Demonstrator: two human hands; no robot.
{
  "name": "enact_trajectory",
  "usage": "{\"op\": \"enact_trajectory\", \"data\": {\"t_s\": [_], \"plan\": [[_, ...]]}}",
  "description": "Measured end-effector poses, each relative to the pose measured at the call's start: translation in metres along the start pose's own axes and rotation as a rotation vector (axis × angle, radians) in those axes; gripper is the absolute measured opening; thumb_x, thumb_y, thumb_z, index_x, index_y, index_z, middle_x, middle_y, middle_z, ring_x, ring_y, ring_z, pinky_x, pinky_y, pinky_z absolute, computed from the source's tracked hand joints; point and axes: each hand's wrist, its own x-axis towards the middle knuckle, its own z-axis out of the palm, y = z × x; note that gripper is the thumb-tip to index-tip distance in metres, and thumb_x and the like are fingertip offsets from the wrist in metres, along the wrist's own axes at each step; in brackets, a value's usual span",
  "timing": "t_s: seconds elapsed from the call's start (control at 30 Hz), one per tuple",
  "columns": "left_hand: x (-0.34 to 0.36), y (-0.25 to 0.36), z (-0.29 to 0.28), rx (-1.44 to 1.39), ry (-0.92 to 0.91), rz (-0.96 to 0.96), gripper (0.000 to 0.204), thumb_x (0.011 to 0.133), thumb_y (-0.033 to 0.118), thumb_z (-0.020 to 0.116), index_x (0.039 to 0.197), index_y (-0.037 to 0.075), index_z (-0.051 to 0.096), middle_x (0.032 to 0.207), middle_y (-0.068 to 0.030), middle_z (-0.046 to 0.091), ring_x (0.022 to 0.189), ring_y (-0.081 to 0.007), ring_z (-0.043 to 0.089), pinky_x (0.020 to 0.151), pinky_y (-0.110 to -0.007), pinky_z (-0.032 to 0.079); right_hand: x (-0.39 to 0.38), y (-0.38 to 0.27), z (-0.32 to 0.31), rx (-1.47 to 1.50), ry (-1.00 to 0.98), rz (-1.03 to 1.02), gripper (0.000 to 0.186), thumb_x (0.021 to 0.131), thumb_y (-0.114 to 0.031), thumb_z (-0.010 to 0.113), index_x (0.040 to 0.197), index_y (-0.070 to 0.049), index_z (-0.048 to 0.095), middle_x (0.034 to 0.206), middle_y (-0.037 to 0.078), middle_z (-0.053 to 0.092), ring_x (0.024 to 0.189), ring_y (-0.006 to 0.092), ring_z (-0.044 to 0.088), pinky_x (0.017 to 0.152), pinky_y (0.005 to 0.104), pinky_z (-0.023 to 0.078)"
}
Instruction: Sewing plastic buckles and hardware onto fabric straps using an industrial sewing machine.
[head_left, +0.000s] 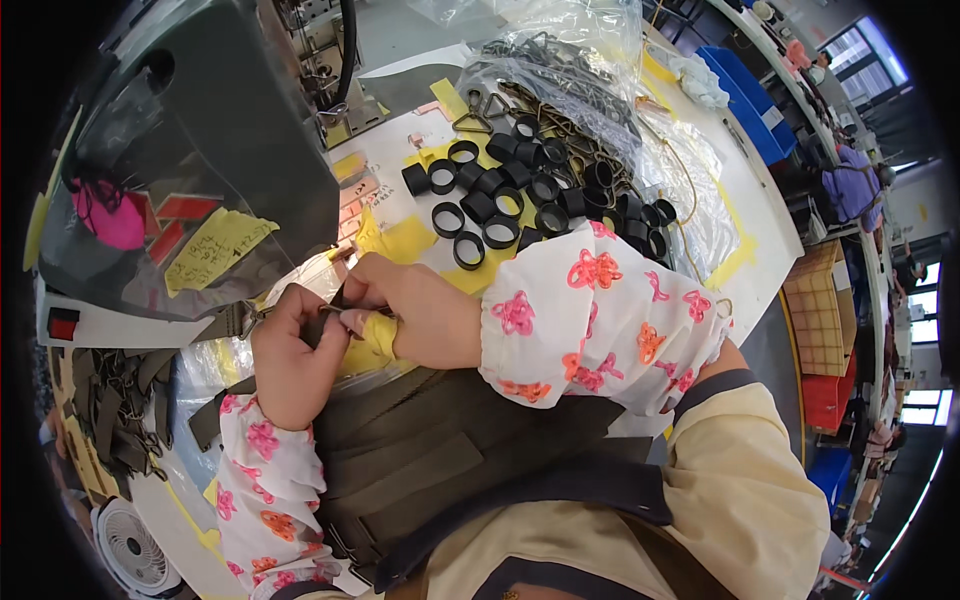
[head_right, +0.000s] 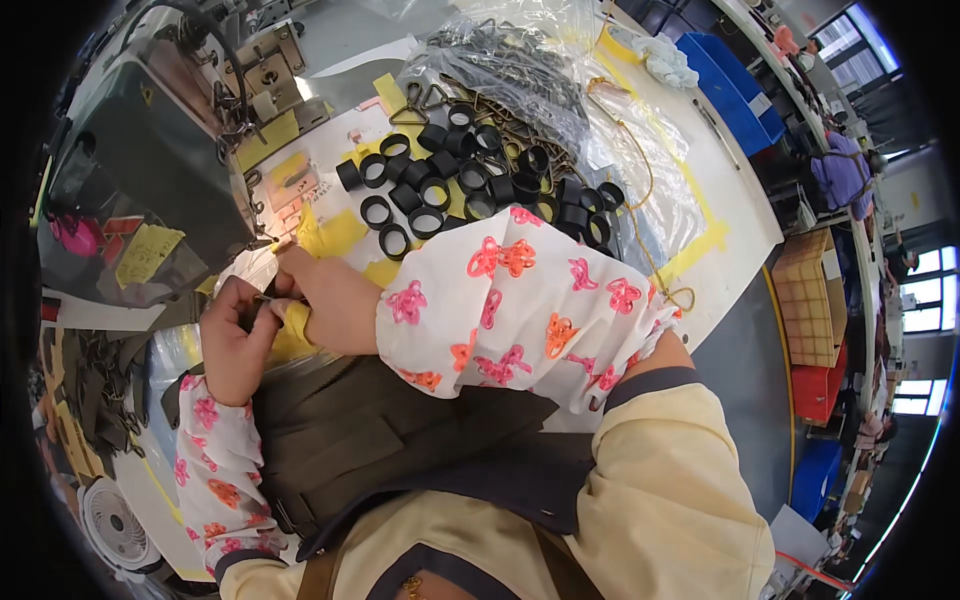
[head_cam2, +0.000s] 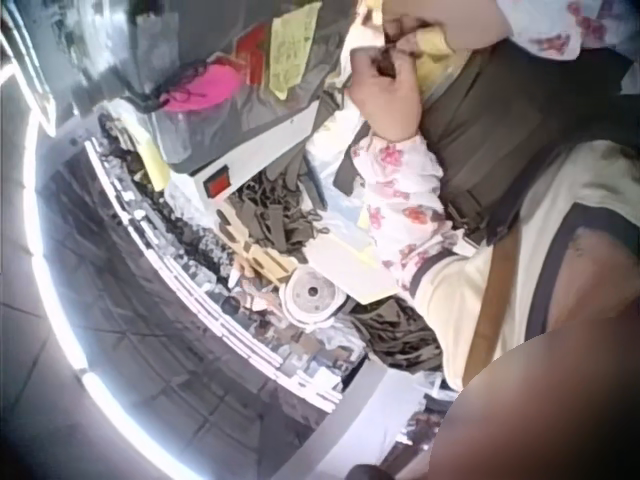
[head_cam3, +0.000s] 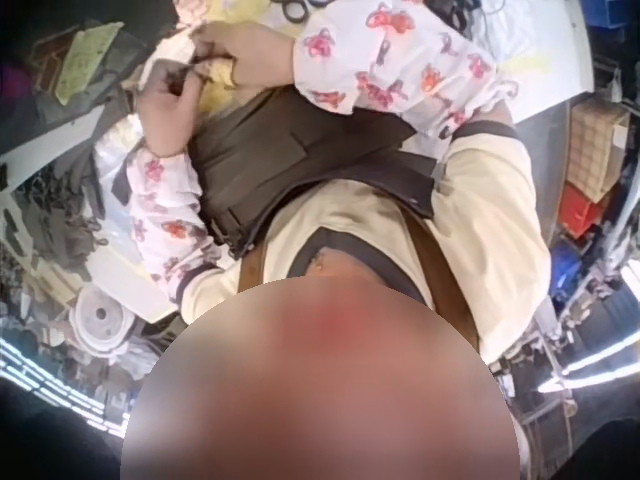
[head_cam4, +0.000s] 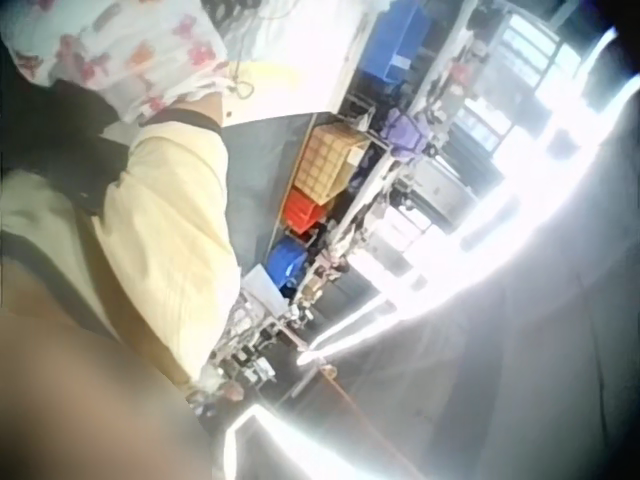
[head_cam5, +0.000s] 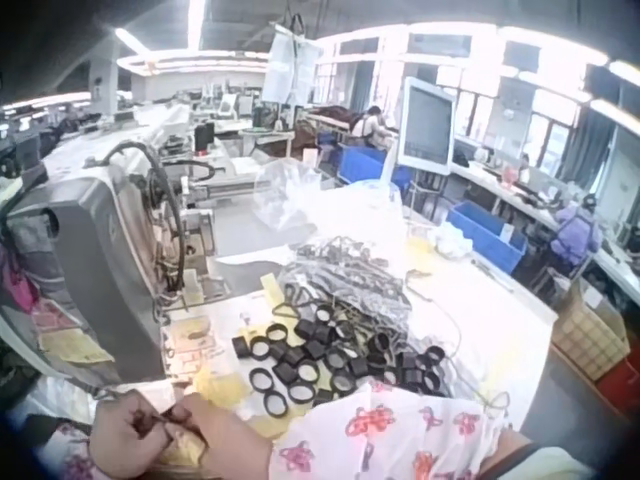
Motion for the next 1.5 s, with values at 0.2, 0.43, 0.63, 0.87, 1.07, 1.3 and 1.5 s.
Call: {"op": "enact_trajectory", "data": {"t_s": [0.2, 0.43, 0.63, 0.87, 1.07, 1.3, 1.5], "plan": [[-0.001, 0.005, 0.012, 0.126, 0.203, 0.367, 0.014, 0.08, 0.01, 0.061, 0.089, 0.001, 0.055, 0.06, -0.0095, 0.059, 0.055, -0.0194, 0.061, 0.051, -0.029, 0.045, 0.003, -0.004, 0.006, 0.176, -0.05, 0.255, 0.037, 0.091, -0.03, 0.046, 0.084, 0.006, 0.048, 0.059, 0.013, 0.057, 0.048, 0.0189, 0.059, 0.044, 0.0286, 0.047], [0.001, 0.002, 0.0, -0.05, -0.004, -0.001, 0.015, 0.086, 0.011, 0.057, 0.094, -0.001, 0.059, 0.061, -0.0083, 0.059, 0.051, -0.0113, 0.052, 0.049, -0.023, 0.04, 0.0, 0.001, -0.003, 0.339, 0.004, 0.269, 0.032, 0.092, -0.025, 0.046, 0.077, 0.003, 0.054, 0.054, 0.007, 0.052, 0.045, 0.015, 0.051, 0.043, 0.0285, 0.041], [0.001, -0.013, 0.007, -0.241, 0.055, 0.134, 0.02, 0.085, 0.009, 0.057, 0.1, -0.004, 0.057, 0.068, -0.0112, 0.061, 0.054, -0.0132, 0.054, 0.053, -0.023, 0.042, 0.0, -0.003, -0.007, 0.36, -0.091, 0.423, 0.032, 0.093, -0.026, 0.046, 0.082, 0.002, 0.056, 0.054, 0.003, 0.05, 0.043, 0.0099, 0.048, 0.041, 0.0244, 0.038], [-0.011, 0.008, 0.014, 0.875, 0.179, 0.62, 0.033, 0.068, 0.008, 0.056, 0.099, -0.002, 0.059, 0.079, -0.0072, 0.061, 0.057, -0.016, 0.057, 0.049, -0.028, 0.046, -0.004, 0.001, -0.004, 0.399, -0.022, 0.289, 0.033, 0.095, -0.029, 0.042, 0.08, -0.001, 0.053, 0.058, 0.001, 0.049, 0.045, 0.0066, 0.048, 0.04, 0.0198, 0.035], [-0.006, 0.0, 0.01, 0.588, 0.159, 0.46, 0.019, 0.078, 0.011, 0.056, 0.093, 0.0, 0.06, 0.074, -0.0094, 0.063, 0.056, -0.0193, 0.058, 0.05, -0.026, 0.045, -0.004, 0.0, 0.0, 0.261, 0.046, 0.305, 0.033, 0.095, -0.025, 0.042, 0.078, 0.002, 0.05, 0.055, 0.004, 0.047, 0.043, 0.0119, 0.052, 0.039, 0.0254, 0.039], [0.0, -0.012, -0.001, -0.357, -0.138, -0.043, 0.015, 0.082, 0.014, 0.062, 0.081, 0.0, 0.057, 0.061, -0.0015, 0.054, 0.055, -0.0057, 0.048, 0.05, -0.023, 0.039, -0.005, 0.012, 0.004, 0.041, 0.065, 0.051, 0.03, 0.094, -0.023, 0.044, 0.081, 0.003, 0.048, 0.059, 0.011, 0.053, 0.046, 0.0171, 0.056, 0.041, 0.028, 0.041], [0.002, -0.003, 0.003, -0.142, 0.194, 0.249, 0.012, 0.077, 0.01, 0.065, 0.083, 0.001, 0.059, 0.065, -0.0042, 0.055, 0.055, -0.0127, 0.053, 0.053, -0.025, 0.044, 0.004, 0.004, -0.004, -0.023, 0.087, -0.027, 0.029, 0.094, -0.023, 0.045, 0.09, 0.005, 0.052, 0.062, 0.009, 0.056, 0.052, 0.0158, 0.059, 0.046, 0.0251, 0.045]]}}
